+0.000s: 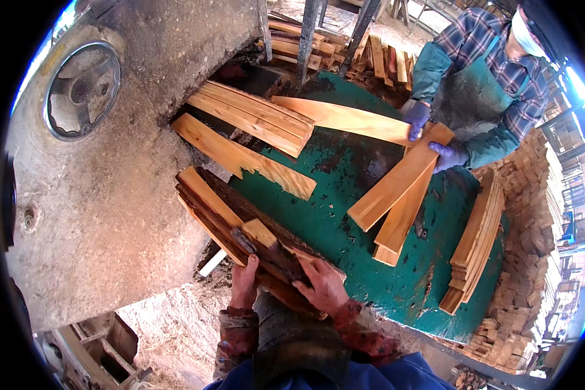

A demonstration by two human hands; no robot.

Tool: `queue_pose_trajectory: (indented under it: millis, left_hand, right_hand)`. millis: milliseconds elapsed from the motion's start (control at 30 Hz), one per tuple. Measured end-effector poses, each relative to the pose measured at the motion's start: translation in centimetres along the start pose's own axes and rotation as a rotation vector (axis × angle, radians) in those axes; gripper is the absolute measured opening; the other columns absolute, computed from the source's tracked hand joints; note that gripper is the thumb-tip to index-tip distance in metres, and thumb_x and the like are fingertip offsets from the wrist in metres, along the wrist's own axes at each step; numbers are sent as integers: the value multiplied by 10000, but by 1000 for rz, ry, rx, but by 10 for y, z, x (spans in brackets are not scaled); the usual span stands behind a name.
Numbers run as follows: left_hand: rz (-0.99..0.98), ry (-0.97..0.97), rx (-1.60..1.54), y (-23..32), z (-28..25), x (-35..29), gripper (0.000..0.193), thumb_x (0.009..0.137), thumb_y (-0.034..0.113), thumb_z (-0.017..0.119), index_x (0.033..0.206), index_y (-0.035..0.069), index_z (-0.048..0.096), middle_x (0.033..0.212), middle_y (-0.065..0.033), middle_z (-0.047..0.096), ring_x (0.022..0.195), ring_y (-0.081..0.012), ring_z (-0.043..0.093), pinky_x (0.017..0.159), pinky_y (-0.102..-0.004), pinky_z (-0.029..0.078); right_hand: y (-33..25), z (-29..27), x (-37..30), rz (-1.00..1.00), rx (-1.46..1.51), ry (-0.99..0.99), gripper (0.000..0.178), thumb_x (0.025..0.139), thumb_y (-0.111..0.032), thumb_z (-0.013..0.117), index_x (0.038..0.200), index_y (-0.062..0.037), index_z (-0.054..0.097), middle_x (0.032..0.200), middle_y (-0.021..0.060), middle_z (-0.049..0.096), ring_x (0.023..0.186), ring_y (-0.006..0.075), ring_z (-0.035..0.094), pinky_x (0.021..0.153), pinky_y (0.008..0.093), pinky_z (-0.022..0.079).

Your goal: The person picks up processed wooden planks from a green conveyor table and stacks them in a vertical rack. The camera wearer repeatedly lifts planks and places them into the rack while a coworker continues to feed planks onto the table.

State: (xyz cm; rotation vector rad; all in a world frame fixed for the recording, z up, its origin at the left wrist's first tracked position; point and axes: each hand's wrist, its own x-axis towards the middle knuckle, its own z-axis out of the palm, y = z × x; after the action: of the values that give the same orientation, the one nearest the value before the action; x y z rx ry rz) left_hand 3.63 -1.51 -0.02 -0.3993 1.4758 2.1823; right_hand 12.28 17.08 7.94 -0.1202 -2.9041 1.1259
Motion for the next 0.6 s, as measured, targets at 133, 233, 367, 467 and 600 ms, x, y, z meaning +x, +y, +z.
queue_pose_trajectory:
  millis: [133, 233, 367, 467, 600]
  left_hand:
    - [32, 56, 45, 5, 16, 0, 479, 813, 217, 790, 1177, -26, 595, 1080, -61, 638, 953, -152, 597, 831, -316, 506]
    - [65, 78, 132, 10, 21, 4, 504, 778, 165, 814, 1193, -11, 588, 1079, -45, 640, 960, -152, 603, 844, -309, 504]
    - [90, 73, 141, 11, 18, 12, 460, 770, 117, 803, 1168, -2, 605, 1076, -41, 650, 964, -151, 607, 858, -296, 501]
    - [31, 27, 57, 15, 19, 11, 440, 769, 102, 796, 1155, 0, 611, 1082, -41, 652, 968, -148, 607, 863, -295, 501]
    - [104, -11, 134, 5, 9, 15, 446, 768, 129, 802, 1154, 7, 615, 1081, -35, 655, 964, -141, 607, 855, -293, 501]
  right_hand:
    - [11, 0, -17, -23, -52, -30, 559, 811, -264, 711, 1279, -25, 519, 1001, 171, 525, 953, 365, 560, 811, 448, 481]
    - [12, -6, -10, -79, -118, -75, 535, 814, -269, 709, 1257, -24, 534, 1019, 166, 525, 976, 362, 555, 830, 453, 480]
    - [1, -26, 4, -120, -127, -163, 463, 802, -259, 730, 1172, -14, 595, 1056, 162, 553, 962, 348, 570, 807, 433, 490]
    - [-13, -30, 22, -208, -58, -83, 420, 812, -261, 724, 1145, -27, 618, 1014, 156, 580, 929, 353, 589, 786, 425, 503]
    - [-42, -19, 67, -201, 41, -80, 382, 824, -225, 709, 1144, -36, 621, 967, 165, 606, 888, 364, 611, 759, 433, 511]
